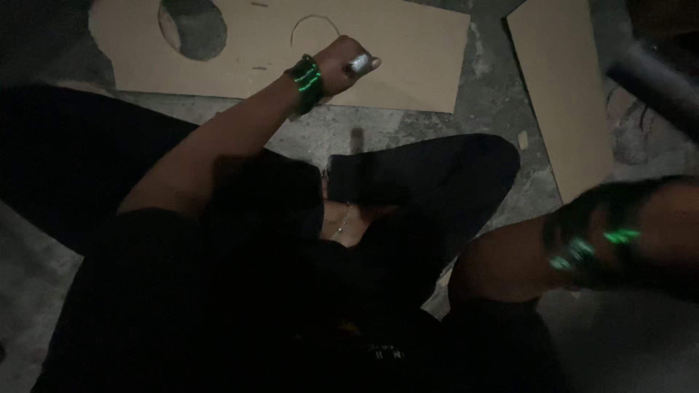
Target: The person sits on the floor and punches circular holes in a cardboard sheet, holding a punch against the cardboard and striking it with a hammer. After punching several holes, the person uses shears to trim and clean the cut edges of the holes.
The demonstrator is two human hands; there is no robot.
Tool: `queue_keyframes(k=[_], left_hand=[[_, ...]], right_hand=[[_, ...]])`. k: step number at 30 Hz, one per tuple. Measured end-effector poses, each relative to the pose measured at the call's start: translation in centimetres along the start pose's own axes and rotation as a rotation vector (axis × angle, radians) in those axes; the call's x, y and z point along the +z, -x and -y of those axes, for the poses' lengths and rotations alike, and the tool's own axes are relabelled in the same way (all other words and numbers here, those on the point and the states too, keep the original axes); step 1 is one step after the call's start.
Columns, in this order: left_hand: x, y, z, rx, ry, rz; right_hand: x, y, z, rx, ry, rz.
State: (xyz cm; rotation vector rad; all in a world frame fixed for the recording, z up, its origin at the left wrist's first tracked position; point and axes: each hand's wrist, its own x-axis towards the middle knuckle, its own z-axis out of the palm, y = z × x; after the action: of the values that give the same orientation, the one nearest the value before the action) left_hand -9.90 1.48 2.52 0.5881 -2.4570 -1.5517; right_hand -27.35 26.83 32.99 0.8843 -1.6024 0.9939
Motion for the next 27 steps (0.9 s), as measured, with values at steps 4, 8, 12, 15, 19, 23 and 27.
queue_keyframes(k=[4,8,12,15,19,23,27], left_hand=[[0.3,-0.5,1.5,0.032,-0.054,0.022],[0.4,-0.6,1.9,0.204,-0.026,-0.262],[-1.1,0.0,1.1,0.049,0.422,-0.273],[-4.2,-0.4,0.6,-0.336,0.720,-0.071],[-5.3,0.5,-0.6,-0.190,0.897,0.050],[-5.5,1.5,-2.1,-0.249,0.757,0.046],[-5.1,1.2,-3.8,-0.289,0.537,0.119]], right_hand=[[-1.7,10.8,8.5,0.256,-0.331,0.956],[-6.8,19.9,8.6,1.135,-0.644,1.539],[-8.2,21.6,6.4,1.660,-0.860,1.586],[-6.7,22.1,6.7,2.051,-1.045,1.494],[-5.5,24.2,6.9,2.251,-0.951,1.419],[-6.1,25.7,6.0,2.218,-0.869,1.396],[-5.8,25.6,6.3,2.345,-0.960,1.302]])
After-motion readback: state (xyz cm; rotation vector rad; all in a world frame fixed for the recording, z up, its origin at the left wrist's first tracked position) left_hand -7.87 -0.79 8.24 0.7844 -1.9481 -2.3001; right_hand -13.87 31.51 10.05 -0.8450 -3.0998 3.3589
